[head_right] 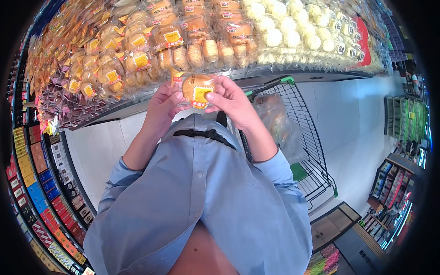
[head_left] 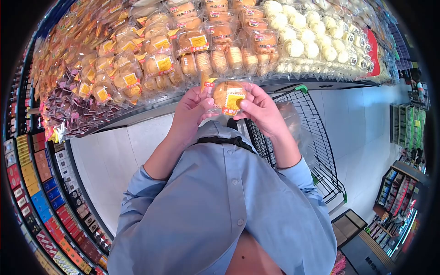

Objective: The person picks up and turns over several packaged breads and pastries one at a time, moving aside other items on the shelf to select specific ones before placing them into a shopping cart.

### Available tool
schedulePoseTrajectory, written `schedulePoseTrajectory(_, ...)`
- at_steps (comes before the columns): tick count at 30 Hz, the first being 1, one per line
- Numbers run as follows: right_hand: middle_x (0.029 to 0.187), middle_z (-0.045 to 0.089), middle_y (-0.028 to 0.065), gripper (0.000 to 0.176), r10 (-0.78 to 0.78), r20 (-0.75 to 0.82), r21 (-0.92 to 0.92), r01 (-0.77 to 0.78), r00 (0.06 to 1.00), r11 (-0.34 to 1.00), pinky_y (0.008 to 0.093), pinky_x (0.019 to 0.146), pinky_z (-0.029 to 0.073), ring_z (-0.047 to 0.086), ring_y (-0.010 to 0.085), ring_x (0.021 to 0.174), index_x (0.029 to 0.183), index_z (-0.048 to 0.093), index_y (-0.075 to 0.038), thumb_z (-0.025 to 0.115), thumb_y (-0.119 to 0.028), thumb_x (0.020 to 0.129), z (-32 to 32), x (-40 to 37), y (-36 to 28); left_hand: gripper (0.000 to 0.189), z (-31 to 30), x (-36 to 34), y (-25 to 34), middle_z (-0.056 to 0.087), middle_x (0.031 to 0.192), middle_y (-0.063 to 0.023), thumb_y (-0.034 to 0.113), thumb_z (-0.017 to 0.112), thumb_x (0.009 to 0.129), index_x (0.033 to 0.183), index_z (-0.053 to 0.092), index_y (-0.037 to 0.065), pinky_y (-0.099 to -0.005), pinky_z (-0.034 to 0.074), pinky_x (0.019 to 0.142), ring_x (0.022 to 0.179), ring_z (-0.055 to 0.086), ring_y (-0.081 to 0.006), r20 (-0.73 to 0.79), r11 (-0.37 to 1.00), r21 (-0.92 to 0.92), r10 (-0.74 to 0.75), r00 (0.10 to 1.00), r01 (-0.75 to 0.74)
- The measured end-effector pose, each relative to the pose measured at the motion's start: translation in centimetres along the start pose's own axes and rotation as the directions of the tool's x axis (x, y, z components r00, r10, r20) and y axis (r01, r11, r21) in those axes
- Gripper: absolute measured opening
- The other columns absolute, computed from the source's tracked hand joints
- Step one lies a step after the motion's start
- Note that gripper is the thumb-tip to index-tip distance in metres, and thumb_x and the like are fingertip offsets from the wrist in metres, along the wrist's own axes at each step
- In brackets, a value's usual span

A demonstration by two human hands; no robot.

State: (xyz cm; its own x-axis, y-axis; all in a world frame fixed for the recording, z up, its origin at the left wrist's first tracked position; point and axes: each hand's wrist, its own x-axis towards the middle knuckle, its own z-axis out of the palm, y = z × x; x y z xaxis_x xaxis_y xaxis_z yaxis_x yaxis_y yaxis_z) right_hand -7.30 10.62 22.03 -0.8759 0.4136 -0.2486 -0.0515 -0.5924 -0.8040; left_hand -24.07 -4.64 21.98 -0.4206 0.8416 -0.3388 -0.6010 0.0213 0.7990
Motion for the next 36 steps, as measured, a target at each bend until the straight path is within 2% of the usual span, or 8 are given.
schedulePoseTrajectory(6, 0.115, 0.067, 0.0029, 0.039, -0.072, -0.058, -0.092, 0.067, 0.996, 0.994, 0.0249, 0.074, 0.055, 0.064, 0.0079, 0.093, 0.135, 0.054, -0.004, 0.065, -0.017, 0.100, 0.4, 1.9, 0.8, 0.039, -1.5, 0.1, 0.2, 0.065, 0.110, -0.0028, 0.009, 0.066, 0.095, 0.132, 0.053, 0.006, -0.0305, 0.056, 0.087, 0.099, 0.065, -0.0125, -0.003, 0.980, 0.191, 0.059, 0.998, -0.057)
schedulePoseTrajectory(12, 0.113, 0.066, 0.0035, 0.049, -0.144, -0.085, -0.196, 0.125, 0.986, 0.973, 0.0240, 0.079, 0.051, 0.061, 0.0072, 0.096, 0.143, 0.045, 0.000, 0.063, -0.018, 0.101, 2.3, 4.6, -0.3, 0.067, -1.6, 1.1, 2.2, 0.066, 0.105, -0.0036, 0.010, 0.068, 0.095, 0.152, 0.034, 0.002, -0.0282, 0.048, 0.089, 0.097, 0.063, -0.0124, 0.016, 0.766, 0.542, 0.402, 0.916, -0.346)
schedulePoseTrajectory(15, 0.113, 0.066, 0.0057, 0.052, -0.242, -0.061, -0.338, 0.208, 0.968, 0.918, 0.0246, 0.081, 0.050, 0.060, 0.0085, 0.096, 0.144, 0.040, 0.002, 0.062, -0.017, 0.102, 2.7, 6.8, -0.5, 0.068, -1.6, 1.7, 3.6, 0.064, 0.104, -0.0080, 0.015, 0.071, 0.092, 0.148, 0.038, -0.003, -0.0355, 0.049, 0.087, 0.094, 0.062, -0.0193, 0.049, 0.378, 0.881, 0.524, 0.850, -0.284)
schedulePoseTrajectory(18, 0.111, 0.065, 0.0083, 0.053, -0.293, -0.007, -0.451, 0.259, 0.956, 0.854, 0.0265, 0.083, 0.050, 0.061, 0.0107, 0.096, 0.144, 0.039, 0.005, 0.061, -0.017, 0.101, 2.8, 9.3, -1.0, 0.070, -2.9, 3.6, 4.1, 0.064, 0.103, -0.0105, 0.017, 0.073, 0.088, 0.146, 0.040, -0.004, -0.0420, 0.044, 0.095, 0.098, 0.061, -0.0272, 0.251, -0.030, 0.949, 0.672, 0.697, -0.314)
schedulePoseTrajectory(21, 0.108, 0.066, 0.0117, 0.055, -0.350, 0.019, -0.566, 0.299, 0.937, 0.768, 0.0305, 0.085, 0.051, 0.063, 0.0155, 0.096, 0.142, 0.040, 0.007, 0.063, -0.020, 0.099, 2.7, 11.6, -1.2, 0.067, -3.4, 4.9, 5.0, 0.064, 0.104, -0.0113, 0.019, 0.072, 0.087, 0.144, 0.044, -0.003, -0.0475, 0.037, 0.104, 0.108, 0.057, -0.0312, 0.371, -0.241, 0.925, 0.740, 0.561, -0.294)
schedulePoseTrajectory(27, 0.106, 0.068, 0.0193, 0.060, -0.363, -0.025, -0.774, 0.212, 0.931, 0.596, 0.0370, 0.086, 0.053, 0.067, 0.0281, 0.097, 0.140, 0.041, 0.008, 0.065, -0.025, 0.096, 2.8, 13.2, -1.1, 0.065, -5.4, 7.1, 4.3, 0.055, 0.118, -0.0119, 0.024, 0.072, 0.086, 0.142, 0.047, 0.003, -0.0549, 0.026, 0.112, 0.121, 0.049, -0.0314, 0.449, -0.388, 0.893, 0.760, 0.470, -0.226)
schedulePoseTrajectory(34, 0.105, 0.066, 0.0257, 0.055, -0.337, -0.020, -0.890, 0.136, 0.941, 0.434, 0.0455, 0.090, 0.052, 0.064, 0.0428, 0.101, 0.134, 0.047, 0.010, 0.065, -0.023, 0.094, 4.9, 12.8, -2.5, 0.061, -6.0, 7.4, 4.5, 0.051, 0.128, -0.0113, 0.024, 0.074, 0.084, 0.137, 0.050, 0.006, -0.0589, 0.022, 0.113, 0.129, 0.043, -0.0327, 0.434, -0.408, 0.898, 0.763, 0.479, -0.164)
schedulePoseTrajectory(36, 0.100, 0.065, 0.0221, 0.049, -0.456, 0.059, -0.965, 0.167, 0.888, 0.202, 0.0428, 0.085, 0.052, 0.064, 0.0374, 0.095, 0.130, 0.051, 0.005, 0.067, -0.024, 0.094, 4.3, 13.8, -1.7, 0.061, -6.2, 7.6, 4.6, 0.049, 0.132, -0.0121, 0.024, 0.074, 0.083, 0.136, 0.050, 0.006, -0.0604, 0.022, 0.113, 0.132, 0.041, -0.0340, 0.438, -0.412, 0.897, 0.772, 0.461, -0.162)
